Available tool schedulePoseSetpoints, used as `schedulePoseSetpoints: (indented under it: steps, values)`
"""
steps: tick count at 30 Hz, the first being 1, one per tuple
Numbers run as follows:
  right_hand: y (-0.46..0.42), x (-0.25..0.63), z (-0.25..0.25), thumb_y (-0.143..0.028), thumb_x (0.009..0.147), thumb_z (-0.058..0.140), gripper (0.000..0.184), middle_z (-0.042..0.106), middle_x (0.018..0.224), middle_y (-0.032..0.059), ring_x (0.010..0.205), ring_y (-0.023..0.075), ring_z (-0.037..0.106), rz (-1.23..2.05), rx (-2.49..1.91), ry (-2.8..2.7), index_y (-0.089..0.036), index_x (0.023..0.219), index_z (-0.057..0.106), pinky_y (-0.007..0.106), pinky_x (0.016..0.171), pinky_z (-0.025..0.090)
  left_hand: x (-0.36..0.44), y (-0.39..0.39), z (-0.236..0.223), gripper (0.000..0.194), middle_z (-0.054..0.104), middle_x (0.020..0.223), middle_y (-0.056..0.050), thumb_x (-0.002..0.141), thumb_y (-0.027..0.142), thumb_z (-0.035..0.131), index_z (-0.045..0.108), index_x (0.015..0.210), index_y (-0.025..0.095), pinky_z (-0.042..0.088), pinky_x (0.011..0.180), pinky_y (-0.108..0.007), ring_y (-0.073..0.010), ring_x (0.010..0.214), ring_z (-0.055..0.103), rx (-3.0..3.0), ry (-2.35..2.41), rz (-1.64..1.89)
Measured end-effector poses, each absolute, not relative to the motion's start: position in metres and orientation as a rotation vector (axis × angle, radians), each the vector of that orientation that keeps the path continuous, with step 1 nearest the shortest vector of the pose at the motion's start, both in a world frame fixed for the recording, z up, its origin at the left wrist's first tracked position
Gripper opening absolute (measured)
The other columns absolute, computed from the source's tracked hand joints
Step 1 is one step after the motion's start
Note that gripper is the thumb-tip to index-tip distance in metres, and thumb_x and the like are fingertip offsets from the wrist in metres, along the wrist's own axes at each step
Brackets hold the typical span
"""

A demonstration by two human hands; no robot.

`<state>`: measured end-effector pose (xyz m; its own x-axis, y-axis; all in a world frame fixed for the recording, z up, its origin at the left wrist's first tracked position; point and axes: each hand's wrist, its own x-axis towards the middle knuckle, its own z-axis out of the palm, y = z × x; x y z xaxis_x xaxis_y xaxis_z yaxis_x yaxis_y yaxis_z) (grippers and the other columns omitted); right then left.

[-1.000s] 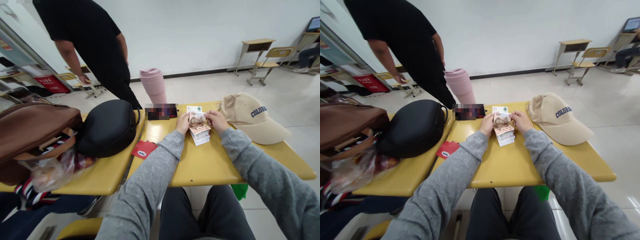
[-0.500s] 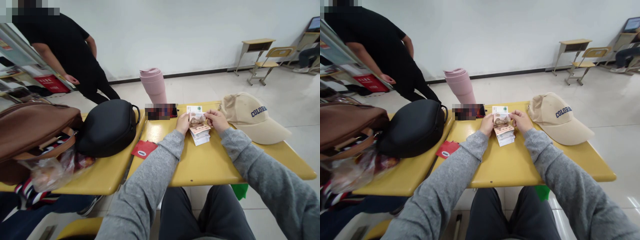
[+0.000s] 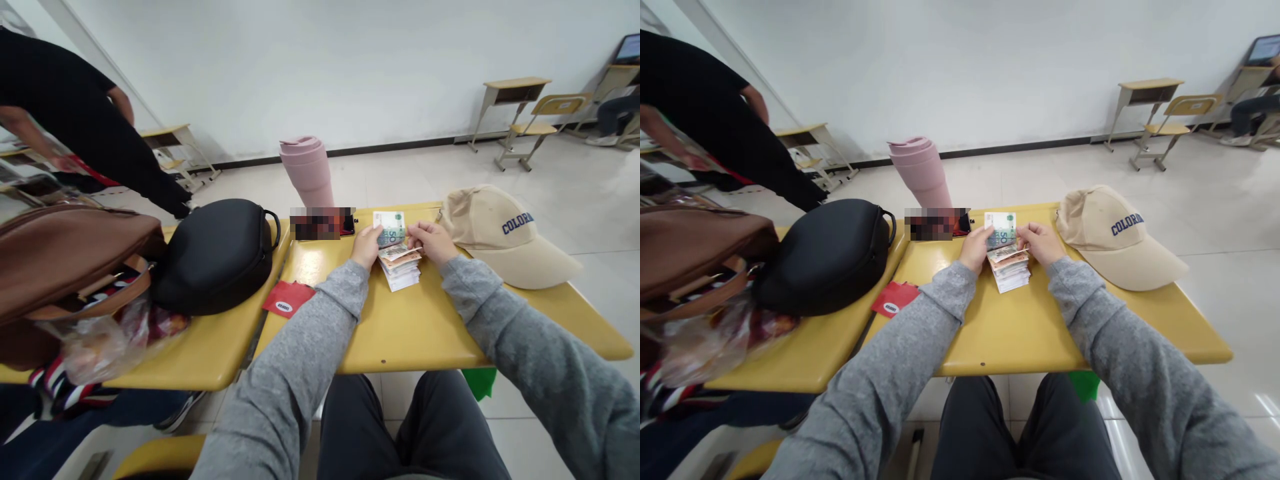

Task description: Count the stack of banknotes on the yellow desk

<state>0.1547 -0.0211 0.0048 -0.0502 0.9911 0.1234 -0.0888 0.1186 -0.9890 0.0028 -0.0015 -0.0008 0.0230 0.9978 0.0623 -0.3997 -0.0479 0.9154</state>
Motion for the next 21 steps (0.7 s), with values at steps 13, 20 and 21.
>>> schedulePoseSetpoints:
  steps: [13, 20, 21]
  values:
    - [-0.0121, 0.1592, -0.0041, -0.038, 0.053, 0.078, 0.040, 0.048, 0.055, -0.0069, 0.044, 0.0067, 0.036, 1.007, -1.186, -1.154, -0.020, 0.076, 0.051, 0.022, 0.043, 0.028, 0.0029, 0.0000, -0.0024, 0.020, 0.070, 0.075, -0.004, 0.066, 0.030, 0.069, 0.067, 0.077, 0.014, 0.046, 0.080, -0.032, -0.0174, 0.075, 0.064, 0.978, 0.856, 1.369]
    - [-0.0129, 0.1595, -0.0050, -0.035, 0.054, 0.079, 0.052, 0.055, 0.071, -0.0031, 0.055, 0.0091, 0.050, 1.064, -1.144, -1.215, -0.018, 0.095, 0.054, 0.023, 0.050, 0.039, 0.0023, -0.0014, -0.0017, 0.017, 0.071, 0.079, -0.004, 0.064, 0.025, 0.068, 0.069, 0.077, 0.015, 0.046, 0.085, -0.034, -0.0181, 0.079, 0.064, 1.042, 0.841, 1.322]
    - [-0.0136, 0.1589, -0.0047, -0.034, 0.053, 0.080, 0.055, 0.056, 0.074, -0.0025, 0.058, 0.0099, 0.052, 1.088, -1.126, -1.226, -0.018, 0.098, 0.054, 0.024, 0.052, 0.042, 0.0022, -0.0012, -0.0017, 0.016, 0.071, 0.079, -0.004, 0.063, 0.024, 0.068, 0.069, 0.077, 0.015, 0.046, 0.084, -0.033, -0.0180, 0.079, 0.064, 1.044, 0.849, 1.320]
